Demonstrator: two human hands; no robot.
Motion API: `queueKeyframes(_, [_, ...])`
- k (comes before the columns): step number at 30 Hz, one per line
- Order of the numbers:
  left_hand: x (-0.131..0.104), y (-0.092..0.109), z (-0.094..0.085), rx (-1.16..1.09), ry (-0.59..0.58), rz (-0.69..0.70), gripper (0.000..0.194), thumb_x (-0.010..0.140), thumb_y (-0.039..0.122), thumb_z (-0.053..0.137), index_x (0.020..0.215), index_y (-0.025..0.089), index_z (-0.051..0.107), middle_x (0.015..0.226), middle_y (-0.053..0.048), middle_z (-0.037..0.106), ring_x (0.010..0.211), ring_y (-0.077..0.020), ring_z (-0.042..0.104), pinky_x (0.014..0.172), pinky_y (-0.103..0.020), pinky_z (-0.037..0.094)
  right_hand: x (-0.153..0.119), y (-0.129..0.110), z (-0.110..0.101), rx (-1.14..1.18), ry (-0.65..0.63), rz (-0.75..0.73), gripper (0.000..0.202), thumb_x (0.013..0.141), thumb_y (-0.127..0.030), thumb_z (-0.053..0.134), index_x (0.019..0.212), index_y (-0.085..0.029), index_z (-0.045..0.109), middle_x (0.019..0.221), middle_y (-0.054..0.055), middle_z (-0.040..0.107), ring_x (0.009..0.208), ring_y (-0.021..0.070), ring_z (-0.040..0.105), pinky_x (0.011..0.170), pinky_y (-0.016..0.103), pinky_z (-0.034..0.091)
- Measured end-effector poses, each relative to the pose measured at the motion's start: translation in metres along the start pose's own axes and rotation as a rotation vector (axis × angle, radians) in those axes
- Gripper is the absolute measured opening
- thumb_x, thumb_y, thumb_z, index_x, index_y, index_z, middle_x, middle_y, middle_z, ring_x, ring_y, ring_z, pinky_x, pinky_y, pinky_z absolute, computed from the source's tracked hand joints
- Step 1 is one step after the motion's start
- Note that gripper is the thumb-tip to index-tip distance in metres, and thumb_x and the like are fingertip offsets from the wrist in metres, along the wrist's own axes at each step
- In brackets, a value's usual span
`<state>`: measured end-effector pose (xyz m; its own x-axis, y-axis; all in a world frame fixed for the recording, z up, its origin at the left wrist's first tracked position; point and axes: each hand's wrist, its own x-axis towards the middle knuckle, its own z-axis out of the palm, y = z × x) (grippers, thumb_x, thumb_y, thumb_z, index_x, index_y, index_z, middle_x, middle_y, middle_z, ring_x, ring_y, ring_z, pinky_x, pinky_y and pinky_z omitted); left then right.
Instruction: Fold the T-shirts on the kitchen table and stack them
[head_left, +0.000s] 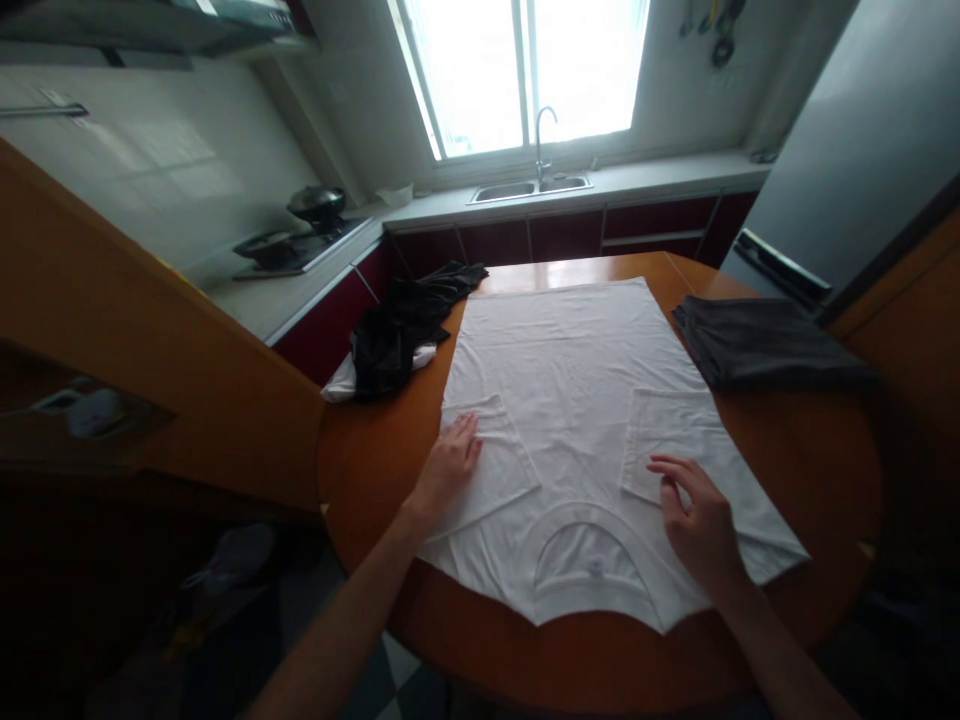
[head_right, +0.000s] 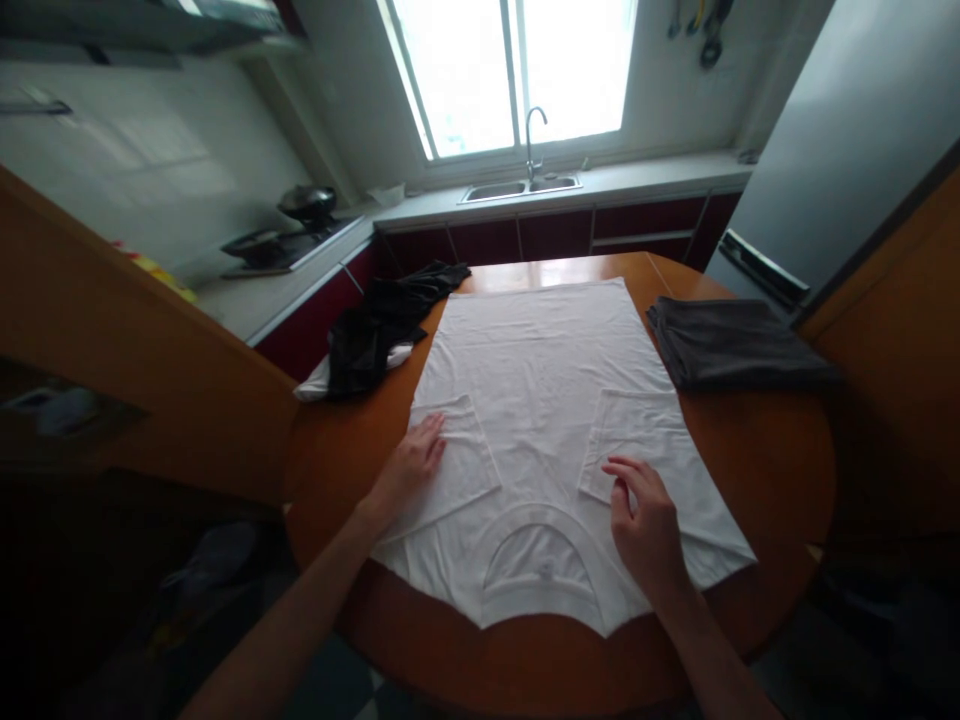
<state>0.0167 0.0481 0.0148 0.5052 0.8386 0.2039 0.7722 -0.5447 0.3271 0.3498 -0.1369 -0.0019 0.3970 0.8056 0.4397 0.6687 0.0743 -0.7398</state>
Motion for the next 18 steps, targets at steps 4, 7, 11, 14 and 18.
queueKeyframes(4, [-0.013, -0.007, 0.021, 0.126, -0.121, 0.041, 0.065, 0.102, 0.053, 0.040, 0.158, 0.019, 0.035, 0.167, -0.017, 0.020, 0.155, -0.0340, 0.014, 0.123, -0.057, 0.019, -0.001, 0.000, 0.002, 0.003, 0.001, -0.005, 0.024, 0.089, -0.019, 0.047, 0.098, -0.023, 0.069, 0.110, 0.009, 0.069, 0.108, 0.0274, 0.064, 0.097, 0.047, 0.050])
queueKeyframes(7, [-0.012, -0.009, 0.019, 0.126, -0.161, 0.052, 0.072, 0.101, 0.061, 0.039, 0.160, 0.022, 0.029, 0.168, -0.017, 0.014, 0.156, -0.0355, 0.007, 0.122, -0.059, 0.017, -0.001, 0.001, 0.003, -0.001, 0.004, -0.009, 0.023, 0.090, -0.019, 0.048, 0.097, -0.023, 0.069, 0.110, 0.009, 0.069, 0.107, 0.0272, 0.064, 0.096, 0.046, 0.050])
queueKeyframes(11, [0.012, -0.006, 0.010, 0.083, -0.161, 0.014, 0.075, 0.101, 0.063, 0.035, 0.157, 0.015, 0.034, 0.166, -0.021, 0.022, 0.155, -0.0342, 0.013, 0.123, -0.056, 0.017, -0.001, 0.000, 0.003, -0.009, -0.005, -0.030, 0.022, 0.091, -0.020, 0.048, 0.097, -0.023, 0.069, 0.109, 0.009, 0.069, 0.107, 0.0268, 0.064, 0.096, 0.046, 0.050])
queueKeyframes(14, [0.030, 0.001, 0.014, 0.070, -0.125, -0.045, 0.074, 0.103, 0.060, 0.031, 0.155, 0.008, 0.037, 0.163, -0.023, 0.028, 0.154, -0.0336, 0.019, 0.124, -0.053, 0.018, -0.001, 0.001, 0.003, -0.010, -0.007, -0.035, 0.022, 0.091, -0.020, 0.048, 0.097, -0.023, 0.068, 0.109, 0.009, 0.069, 0.106, 0.0267, 0.064, 0.096, 0.046, 0.050])
queueKeyframes(18, [0.033, 0.007, 0.033, 0.093, -0.075, -0.072, 0.074, 0.102, 0.060, 0.031, 0.157, 0.010, 0.034, 0.164, -0.022, 0.027, 0.154, -0.0354, 0.018, 0.123, -0.056, 0.017, -0.004, 0.005, 0.003, -0.004, 0.002, -0.015, 0.022, 0.091, -0.021, 0.048, 0.097, -0.022, 0.069, 0.109, 0.009, 0.069, 0.107, 0.0271, 0.063, 0.096, 0.047, 0.050])
